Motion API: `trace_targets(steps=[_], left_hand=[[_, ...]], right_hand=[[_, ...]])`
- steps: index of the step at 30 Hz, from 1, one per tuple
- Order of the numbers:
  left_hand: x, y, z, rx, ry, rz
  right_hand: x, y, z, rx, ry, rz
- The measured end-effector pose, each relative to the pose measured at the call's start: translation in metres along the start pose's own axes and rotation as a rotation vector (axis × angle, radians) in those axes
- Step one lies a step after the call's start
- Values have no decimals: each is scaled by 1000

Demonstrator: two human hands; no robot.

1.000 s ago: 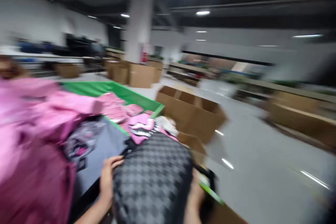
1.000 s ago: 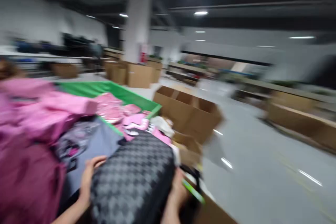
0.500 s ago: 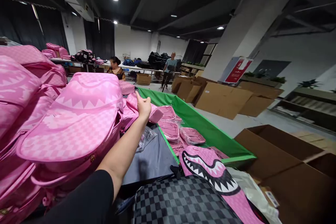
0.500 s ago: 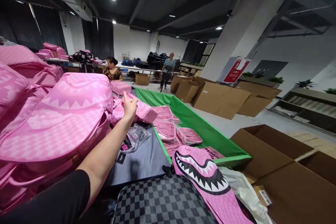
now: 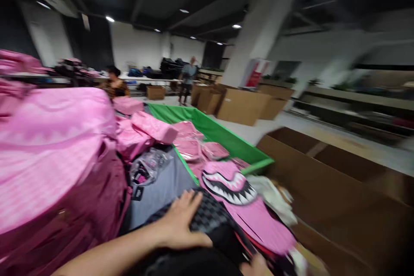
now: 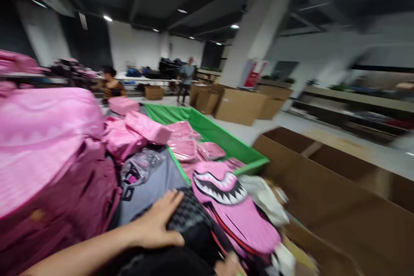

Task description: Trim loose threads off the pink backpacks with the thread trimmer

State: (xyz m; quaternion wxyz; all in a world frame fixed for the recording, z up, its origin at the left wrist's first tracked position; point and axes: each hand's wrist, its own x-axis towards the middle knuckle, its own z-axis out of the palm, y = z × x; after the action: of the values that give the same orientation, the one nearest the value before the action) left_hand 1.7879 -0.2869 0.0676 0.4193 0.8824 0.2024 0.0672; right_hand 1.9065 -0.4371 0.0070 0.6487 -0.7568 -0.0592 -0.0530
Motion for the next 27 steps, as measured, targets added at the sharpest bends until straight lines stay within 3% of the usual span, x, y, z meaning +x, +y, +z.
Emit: trace_targets(steps=[2,4,9,13,17,20,23,25,27], left_hand=[[6,-14,-9,31,99,3],[22,-32,-20,55,193,4],[54,-67,-31,53,163,-59],[62,-71,-28,90,123,-171],[93,-66,-40,145,89,-180],[129,-66,-65,169,89,-148],[169,-80,-104,245,23,-84],[195,-96,-134,344,-39,-110],[219,-110,-161,495,-104,-223]], right_hand=[[-5,6,3,-43,130,65],[-9,10,10,69,147,98],[-18,11,32,236,153,140],[-28,8,39,189,179,138],[-29,0,56,155,230,99],[-26,-13,75,169,211,80],[-23,-26,104,185,110,19],[-22,-30,132,211,-2,-11],[-20,-25,168,248,-145,-12]])
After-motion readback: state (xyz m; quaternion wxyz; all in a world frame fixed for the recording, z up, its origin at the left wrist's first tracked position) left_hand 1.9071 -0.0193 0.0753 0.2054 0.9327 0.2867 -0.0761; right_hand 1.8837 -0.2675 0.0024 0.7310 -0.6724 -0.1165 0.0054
